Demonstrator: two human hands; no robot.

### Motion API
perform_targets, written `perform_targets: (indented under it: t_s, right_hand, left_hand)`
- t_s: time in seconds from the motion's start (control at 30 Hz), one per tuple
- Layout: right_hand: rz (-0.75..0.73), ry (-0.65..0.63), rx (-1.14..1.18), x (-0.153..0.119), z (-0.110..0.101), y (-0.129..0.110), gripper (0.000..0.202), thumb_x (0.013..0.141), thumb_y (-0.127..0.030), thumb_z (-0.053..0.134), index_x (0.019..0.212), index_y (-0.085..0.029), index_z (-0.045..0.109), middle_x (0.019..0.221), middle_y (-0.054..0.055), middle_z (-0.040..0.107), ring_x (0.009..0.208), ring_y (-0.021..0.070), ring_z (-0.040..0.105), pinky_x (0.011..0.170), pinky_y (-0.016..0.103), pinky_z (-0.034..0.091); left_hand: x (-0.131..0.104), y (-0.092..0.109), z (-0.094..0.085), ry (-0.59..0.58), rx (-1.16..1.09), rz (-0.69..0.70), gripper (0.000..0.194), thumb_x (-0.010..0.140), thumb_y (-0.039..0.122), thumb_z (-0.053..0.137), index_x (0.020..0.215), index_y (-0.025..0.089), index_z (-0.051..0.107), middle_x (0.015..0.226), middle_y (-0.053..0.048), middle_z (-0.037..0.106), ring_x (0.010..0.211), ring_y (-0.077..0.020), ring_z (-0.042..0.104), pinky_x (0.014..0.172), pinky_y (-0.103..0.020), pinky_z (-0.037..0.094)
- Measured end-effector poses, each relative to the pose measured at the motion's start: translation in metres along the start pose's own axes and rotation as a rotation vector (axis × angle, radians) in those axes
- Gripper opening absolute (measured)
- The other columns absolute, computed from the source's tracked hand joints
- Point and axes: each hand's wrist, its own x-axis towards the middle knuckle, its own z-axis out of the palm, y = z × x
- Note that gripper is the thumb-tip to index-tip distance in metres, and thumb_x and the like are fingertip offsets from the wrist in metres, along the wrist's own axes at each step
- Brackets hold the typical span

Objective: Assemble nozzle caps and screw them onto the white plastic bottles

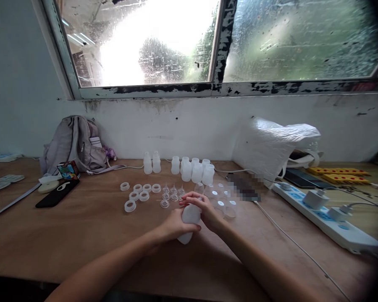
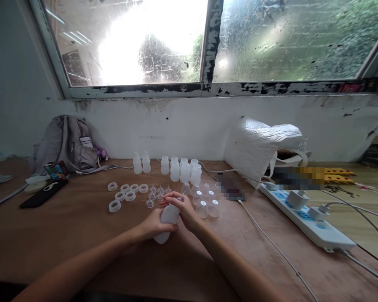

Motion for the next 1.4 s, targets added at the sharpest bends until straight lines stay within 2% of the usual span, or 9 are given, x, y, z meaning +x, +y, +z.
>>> perform_targets:
  t_s: [0.1,0.17,0.33,0.57,0.73,0.93,1.17,1.3,1.4]
  right_hand:
    - [0.015,-0.099,0.084,-0.004,0.002,-0.007,0.023,0.066,-0.03,0.056,0.086,-0.019,0.056,0.098,0.007,0.06,0.095,0.0212,0.053,0.079,0.033,0.041]
    - [0.058,-0.119,0.099,-0.007,0.004,-0.008,0.028,0.066,-0.031,0.056,0.092,-0.021,0.054,0.094,0.007,0.062,0.091,0.0217,0.055,0.075,0.035,0.042]
    - [-0.025,-0.008,-0.008,-0.01,0.007,-0.003,0.024,0.063,-0.029,0.06,0.084,-0.019,0.055,0.066,0.003,0.061,0.081,0.0218,0.058,0.067,0.032,0.044]
    - [-0.201,-0.049,-0.334,-0.009,0.004,-0.017,0.022,0.067,-0.033,0.059,0.085,-0.02,0.057,0.083,0.003,0.062,0.077,0.0177,0.056,0.069,0.029,0.042]
    - [-0.378,0.308,-0.585,0.01,-0.032,-0.02,0.023,0.074,-0.039,0.048,0.078,-0.019,0.059,0.08,0.005,0.061,0.077,0.0188,0.054,0.069,0.03,0.04]
    - [-0.372,0.842,-0.978,0.033,-0.119,-0.026,0.023,0.069,-0.031,0.049,0.082,-0.015,0.06,0.08,0.008,0.06,0.069,0.0186,0.053,0.068,0.031,0.039]
    - [0.097,0.737,-1.278,0.04,-0.173,-0.006,0.033,0.06,-0.022,0.055,0.091,-0.014,0.061,0.087,0.012,0.059,0.081,0.0227,0.054,0.069,0.03,0.039]
    - [-0.036,0.884,-1.202,0.04,-0.172,-0.008,0.032,0.061,-0.03,0.056,0.089,-0.015,0.06,0.081,0.009,0.06,0.078,0.022,0.055,0.066,0.03,0.04]
    - [-0.249,1.001,-0.9,0.039,-0.158,-0.02,0.037,0.062,-0.043,0.055,0.086,-0.014,0.058,0.074,0.008,0.059,0.066,0.0184,0.056,0.059,0.028,0.041]
  left_hand:
    - [-0.006,0.006,0.002,-0.277,-0.263,-0.178,0.021,0.067,0.033,0.049,0.074,0.014,0.05,0.063,0.0,0.049,0.051,-0.0112,0.049,0.048,-0.025,0.038]
    - [-0.009,0.007,0.002,-0.34,-0.357,-0.202,0.02,0.07,0.033,0.044,0.074,0.014,0.049,0.062,0.0,0.049,0.049,-0.0109,0.05,0.048,-0.025,0.038]
    - [-0.007,0.005,0.006,-0.098,0.018,0.074,0.027,0.062,0.023,0.058,0.085,0.013,0.051,0.069,-0.002,0.054,0.062,-0.0143,0.053,0.055,-0.025,0.041]
    - [-0.003,-0.012,0.002,0.214,0.544,0.297,0.053,0.062,0.033,0.06,0.109,0.016,0.041,0.09,-0.006,0.056,0.076,-0.0194,0.054,0.065,-0.03,0.043]
    - [0.011,-0.025,-0.02,0.33,0.734,0.409,0.042,0.064,0.036,0.058,0.099,0.017,0.045,0.089,-0.005,0.054,0.079,-0.0189,0.053,0.071,-0.031,0.043]
    - [0.02,-0.028,-0.037,0.445,0.835,0.457,0.041,0.062,0.037,0.06,0.095,0.016,0.049,0.089,-0.007,0.051,0.082,-0.0194,0.051,0.073,-0.031,0.042]
    - [0.021,-0.036,-0.035,0.439,0.865,0.515,0.042,0.061,0.034,0.06,0.096,0.018,0.045,0.09,-0.005,0.051,0.081,-0.0192,0.051,0.071,-0.031,0.042]
    - [0.022,-0.04,-0.033,0.441,0.817,0.504,0.048,0.061,0.03,0.06,0.103,0.02,0.037,0.096,-0.004,0.052,0.081,-0.0177,0.052,0.07,-0.031,0.042]
    - [0.023,-0.041,-0.032,0.448,0.786,0.461,0.049,0.062,0.031,0.059,0.103,0.021,0.034,0.094,-0.004,0.053,0.08,-0.0176,0.053,0.07,-0.031,0.042]
